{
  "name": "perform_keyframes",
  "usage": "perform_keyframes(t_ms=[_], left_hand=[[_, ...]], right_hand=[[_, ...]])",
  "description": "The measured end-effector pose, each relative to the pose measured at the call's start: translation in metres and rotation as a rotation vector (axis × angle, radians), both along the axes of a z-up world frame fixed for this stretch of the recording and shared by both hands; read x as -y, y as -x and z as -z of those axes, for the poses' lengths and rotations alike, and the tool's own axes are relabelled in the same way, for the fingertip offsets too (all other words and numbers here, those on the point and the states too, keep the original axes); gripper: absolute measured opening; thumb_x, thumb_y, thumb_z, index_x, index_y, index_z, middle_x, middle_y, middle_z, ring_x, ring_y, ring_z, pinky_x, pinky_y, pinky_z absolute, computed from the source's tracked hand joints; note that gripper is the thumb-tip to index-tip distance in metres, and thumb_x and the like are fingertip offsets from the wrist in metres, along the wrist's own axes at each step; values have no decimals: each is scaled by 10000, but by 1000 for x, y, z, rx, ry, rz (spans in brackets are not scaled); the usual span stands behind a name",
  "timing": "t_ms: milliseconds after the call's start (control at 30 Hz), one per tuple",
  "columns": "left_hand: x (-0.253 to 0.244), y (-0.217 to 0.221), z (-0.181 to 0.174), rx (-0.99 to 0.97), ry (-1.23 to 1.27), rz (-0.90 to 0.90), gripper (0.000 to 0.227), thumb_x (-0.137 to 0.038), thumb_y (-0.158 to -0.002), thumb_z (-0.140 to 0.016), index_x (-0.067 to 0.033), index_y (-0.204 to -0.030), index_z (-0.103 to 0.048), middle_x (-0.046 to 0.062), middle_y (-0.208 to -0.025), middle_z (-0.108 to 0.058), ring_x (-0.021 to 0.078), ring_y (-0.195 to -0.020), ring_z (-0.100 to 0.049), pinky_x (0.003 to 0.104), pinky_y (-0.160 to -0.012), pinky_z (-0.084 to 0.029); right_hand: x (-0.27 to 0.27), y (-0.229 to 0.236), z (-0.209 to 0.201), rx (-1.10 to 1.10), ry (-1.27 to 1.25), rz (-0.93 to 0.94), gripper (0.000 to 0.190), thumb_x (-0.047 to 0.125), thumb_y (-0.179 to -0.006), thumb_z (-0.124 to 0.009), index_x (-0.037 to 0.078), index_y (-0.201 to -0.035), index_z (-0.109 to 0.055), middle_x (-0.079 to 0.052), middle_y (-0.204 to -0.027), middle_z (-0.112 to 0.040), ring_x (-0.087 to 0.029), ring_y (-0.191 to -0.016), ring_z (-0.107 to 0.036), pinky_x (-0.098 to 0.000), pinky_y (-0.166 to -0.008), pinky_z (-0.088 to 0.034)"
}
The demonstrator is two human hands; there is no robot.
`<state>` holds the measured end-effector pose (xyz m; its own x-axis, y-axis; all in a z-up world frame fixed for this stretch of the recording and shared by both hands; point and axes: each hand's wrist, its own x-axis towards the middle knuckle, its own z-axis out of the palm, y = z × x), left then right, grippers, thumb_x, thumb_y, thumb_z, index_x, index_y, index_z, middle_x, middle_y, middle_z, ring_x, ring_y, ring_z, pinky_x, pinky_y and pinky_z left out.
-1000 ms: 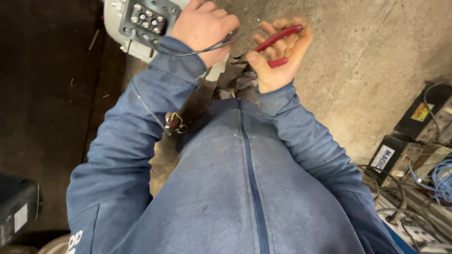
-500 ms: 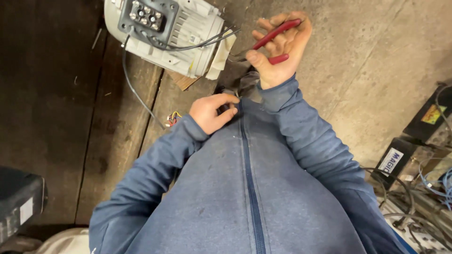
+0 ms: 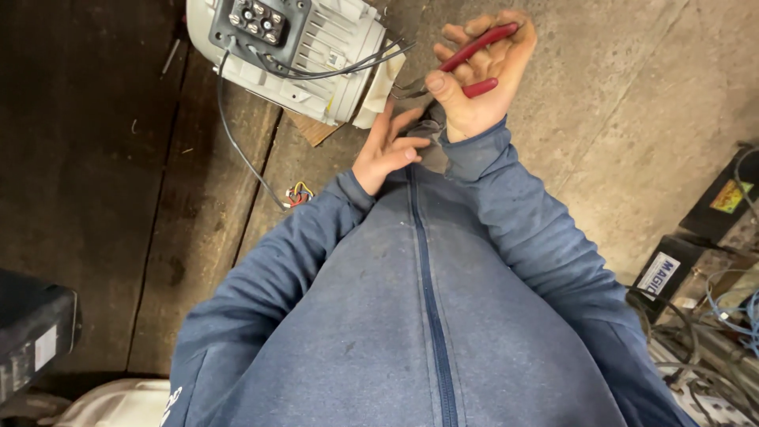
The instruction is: The person fits a white plastic impeller onto the shaft of an electric pump motor, then taps the pump housing with a hammer to seat it. They use pliers on a fitting at the pump base and finally wipe the pump housing with a cloth.
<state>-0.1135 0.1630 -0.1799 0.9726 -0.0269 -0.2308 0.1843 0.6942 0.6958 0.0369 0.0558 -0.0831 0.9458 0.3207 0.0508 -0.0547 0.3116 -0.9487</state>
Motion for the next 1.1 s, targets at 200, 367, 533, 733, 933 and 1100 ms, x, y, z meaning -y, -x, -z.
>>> perform_keyframes(t_ms=[200, 367, 533, 733, 933, 1100], left_hand=[[3, -8, -27, 30, 219, -69, 1065, -168, -925, -697, -189, -1691, 42, 201, -1733, -197, 351, -1416, -502, 439, -1086, -488], [11, -10, -37, 23, 415, -129, 1064, -224, -898, -676, -226, -1684, 40, 141, -1751, -136, 362, -1515, -392, 474, -1154, -435], [15, -11, -29, 24, 477, -147, 1012, -237, -911, -654, -224, -1691, -10, 69, -1739, -159, 363, -1538, -348, 476, -1170, -377], [17, -10, -20, 18, 527, -185, 952, -210, -913, -641, -215, -1679, -76, 60, -1715, -209, 346, -1517, -358, 482, -1191, -374], [12, -10, -29, 18, 480, -152, 943, -217, -907, -649, -211, -1681, -110, 64, -1697, -264, 314, -1508, -385, 465, -1186, -384], [14, -9, -27, -21, 478, -172, 969, -235, -891, -655, -215, -1685, -99, 75, -1705, -255, 312, -1469, -416, 435, -1136, -395]], right_hand=[[-1, -1, 1, 1, -15, -12, 1031, 223, -790, -1057, 200, -1493, -304, -55, -1326, -475, -286, -1221, -568, -423, -1041, -535], [1, 4, 0, 1, 7, -13, 1051, 243, -778, -1053, 207, -1502, -291, -47, -1340, -470, -281, -1228, -571, -419, -1036, -540], [4, 13, 2, 42, -3, -11, 1064, 264, -769, -1053, 197, -1495, -279, -44, -1321, -484, -259, -1240, -570, -415, -1067, -535], [3, 14, 0, 83, 53, -16, 1089, 276, -767, -1048, 187, -1516, -262, -49, -1325, -498, -236, -1241, -581, -388, -1076, -544], [3, 9, -1, 150, 93, -111, 1082, 285, -812, -1030, 177, -1530, -228, -50, -1339, -488, -230, -1239, -604, -388, -1078, -561], [-2, 10, 1, 155, 106, -93, 1046, 267, -824, -1027, 168, -1521, -254, -53, -1296, -490, -229, -1223, -601, -401, -1087, -558]])
